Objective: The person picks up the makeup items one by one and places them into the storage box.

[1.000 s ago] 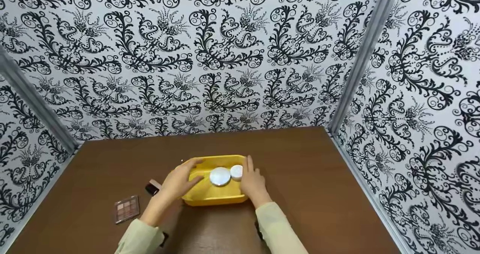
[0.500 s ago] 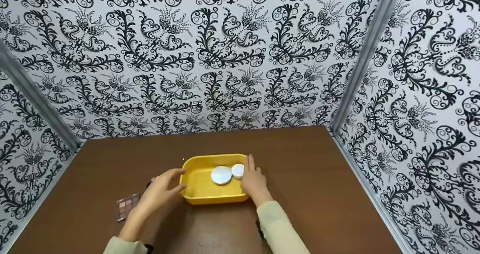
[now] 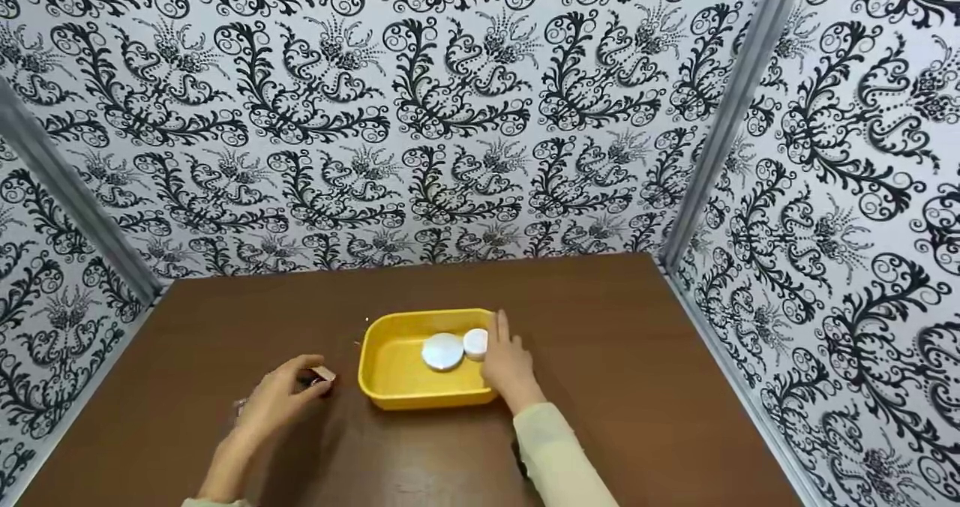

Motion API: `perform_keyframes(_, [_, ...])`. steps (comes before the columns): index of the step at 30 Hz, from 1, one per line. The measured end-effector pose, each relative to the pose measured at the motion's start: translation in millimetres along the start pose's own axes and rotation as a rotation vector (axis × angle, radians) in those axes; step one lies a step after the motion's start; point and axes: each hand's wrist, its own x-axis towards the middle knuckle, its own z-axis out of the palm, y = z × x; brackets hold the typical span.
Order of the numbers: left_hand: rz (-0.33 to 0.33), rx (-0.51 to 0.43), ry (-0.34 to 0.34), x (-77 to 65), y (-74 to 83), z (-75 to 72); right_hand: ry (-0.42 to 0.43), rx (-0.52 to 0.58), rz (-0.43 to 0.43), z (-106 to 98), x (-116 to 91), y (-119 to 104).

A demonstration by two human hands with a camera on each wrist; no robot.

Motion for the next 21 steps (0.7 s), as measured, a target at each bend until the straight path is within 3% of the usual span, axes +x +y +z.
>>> perform_keyframes(5, [-0.047, 0.033, -0.012, -6.4, -14.0, -7.7, -0.005, 0.009, 0.011, -1.3, -0.7, -0.8])
perform_keyframes(10, [-0.145, 0.077, -0.051, -12.0, -29.1, -13.6, -0.011, 0.018, 0.013, -3.1, -0.4, -1.5])
perform_keyframes(21, [-0.327, 0.135, -0.135, -20.5, -58.3, -13.3, 0.009, 0.035, -0.001, -1.1, -2.4, -3.1])
